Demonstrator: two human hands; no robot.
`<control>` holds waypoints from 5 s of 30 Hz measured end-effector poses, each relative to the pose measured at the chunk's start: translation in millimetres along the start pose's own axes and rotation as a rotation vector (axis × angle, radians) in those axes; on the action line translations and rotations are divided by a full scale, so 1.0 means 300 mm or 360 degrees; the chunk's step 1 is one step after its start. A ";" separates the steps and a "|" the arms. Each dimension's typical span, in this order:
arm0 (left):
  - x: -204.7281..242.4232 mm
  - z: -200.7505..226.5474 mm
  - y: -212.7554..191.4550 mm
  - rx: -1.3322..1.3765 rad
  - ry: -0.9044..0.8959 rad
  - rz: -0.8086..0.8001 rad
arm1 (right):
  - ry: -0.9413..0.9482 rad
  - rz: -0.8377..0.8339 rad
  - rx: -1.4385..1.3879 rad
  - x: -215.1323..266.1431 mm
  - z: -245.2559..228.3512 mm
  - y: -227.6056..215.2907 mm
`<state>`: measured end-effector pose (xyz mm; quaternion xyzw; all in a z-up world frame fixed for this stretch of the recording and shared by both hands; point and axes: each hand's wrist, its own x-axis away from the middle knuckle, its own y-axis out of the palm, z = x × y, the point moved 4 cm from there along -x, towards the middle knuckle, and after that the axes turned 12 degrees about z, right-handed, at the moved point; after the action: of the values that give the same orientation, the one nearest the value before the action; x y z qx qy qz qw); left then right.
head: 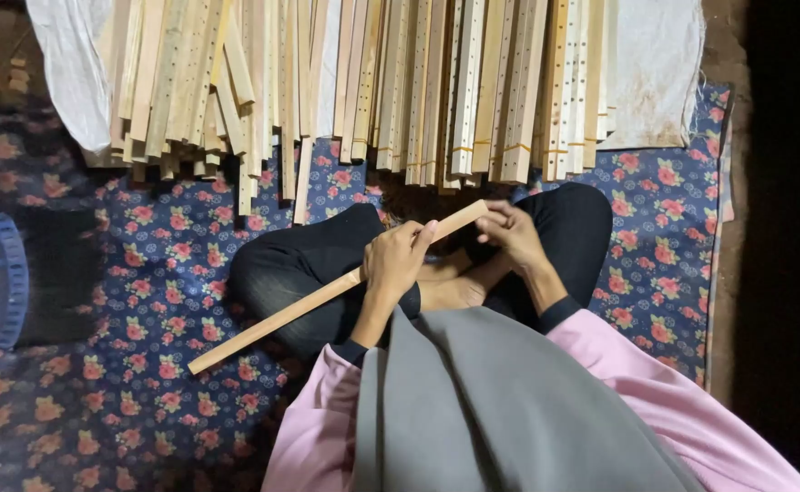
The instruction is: The person is sitting on the floor wrapping individual wooden slats with yellow tape or paper strips.
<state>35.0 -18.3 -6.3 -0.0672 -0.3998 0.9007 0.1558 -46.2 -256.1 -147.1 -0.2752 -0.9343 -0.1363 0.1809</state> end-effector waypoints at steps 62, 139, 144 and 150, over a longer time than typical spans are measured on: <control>0.060 0.072 -0.130 0.0256 0.0045 0.0047 | -0.0698 0.0080 -0.0036 0.261 -0.405 0.174; -0.172 -0.209 -0.048 0.0473 -0.0640 0.0751 | -0.0395 -0.0541 0.0264 0.098 -0.112 0.569; -0.037 -0.176 -0.223 0.0089 -0.0402 0.0117 | -0.0293 -0.0410 -0.0220 -0.069 -0.281 0.497; 0.085 -0.282 -0.290 -0.0303 -0.0047 -0.0047 | -0.0225 0.0017 -0.0370 -0.156 -0.327 0.442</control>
<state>51.4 104.4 1.6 -0.0626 -0.4868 0.8571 0.1562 90.9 -204.9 -57.8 -0.3081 -0.9212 -0.2231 0.0822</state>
